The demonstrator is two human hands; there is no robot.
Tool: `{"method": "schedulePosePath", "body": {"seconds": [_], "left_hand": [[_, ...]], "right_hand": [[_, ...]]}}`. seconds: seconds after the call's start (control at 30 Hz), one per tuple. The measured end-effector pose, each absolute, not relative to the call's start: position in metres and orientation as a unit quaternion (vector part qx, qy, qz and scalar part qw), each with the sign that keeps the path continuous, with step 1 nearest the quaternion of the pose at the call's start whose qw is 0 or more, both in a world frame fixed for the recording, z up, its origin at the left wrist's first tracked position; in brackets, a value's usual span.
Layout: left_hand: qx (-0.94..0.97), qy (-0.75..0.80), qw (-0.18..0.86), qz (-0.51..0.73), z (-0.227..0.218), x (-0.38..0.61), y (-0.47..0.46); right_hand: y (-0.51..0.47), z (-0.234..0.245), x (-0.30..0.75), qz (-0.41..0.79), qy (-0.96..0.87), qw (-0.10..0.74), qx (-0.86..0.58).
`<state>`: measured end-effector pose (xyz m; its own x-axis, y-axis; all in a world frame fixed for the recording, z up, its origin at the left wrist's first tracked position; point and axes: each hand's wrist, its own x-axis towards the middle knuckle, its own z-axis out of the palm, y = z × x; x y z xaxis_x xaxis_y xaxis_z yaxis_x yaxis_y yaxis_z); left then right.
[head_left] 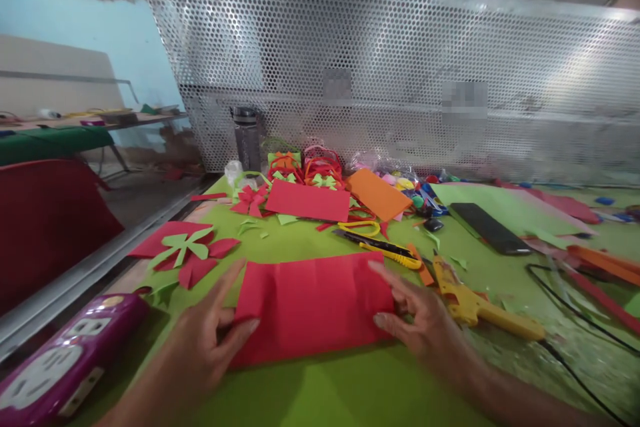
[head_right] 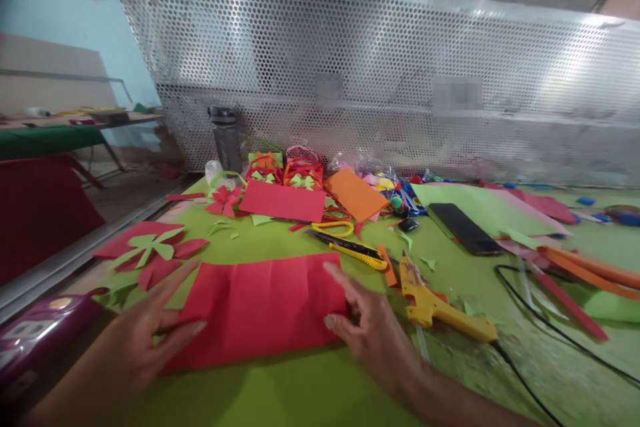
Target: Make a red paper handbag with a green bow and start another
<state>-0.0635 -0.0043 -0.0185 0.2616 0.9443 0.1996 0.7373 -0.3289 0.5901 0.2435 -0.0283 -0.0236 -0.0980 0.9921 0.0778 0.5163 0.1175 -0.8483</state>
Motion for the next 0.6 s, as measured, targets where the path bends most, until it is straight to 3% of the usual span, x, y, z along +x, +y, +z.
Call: {"method": "schedulePosePath", "body": {"seconds": [0.27, 0.37, 0.47, 0.6], "left_hand": [[0.777, 0.507, 0.173, 0.332, -0.015, -0.064, -0.001], [0.745, 0.495, 0.262, 0.363, -0.011, -0.066, 0.001], [0.777, 0.450, 0.311, 0.313, -0.015, -0.068, 0.001], [0.862, 0.407, 0.157, 0.258, -0.031, -0.076, 0.007]], "right_hand": [[-0.031, -0.027, 0.253, 0.388, -0.679, 0.397, -0.481], [-0.035, -0.026, 0.251, 0.362, -0.654, 0.412, -0.522], [-0.037, -0.025, 0.248, 0.332, -0.618, 0.449, -0.553], [-0.035, -0.020, 0.249, 0.336, -0.606, 0.493, -0.526]]}}
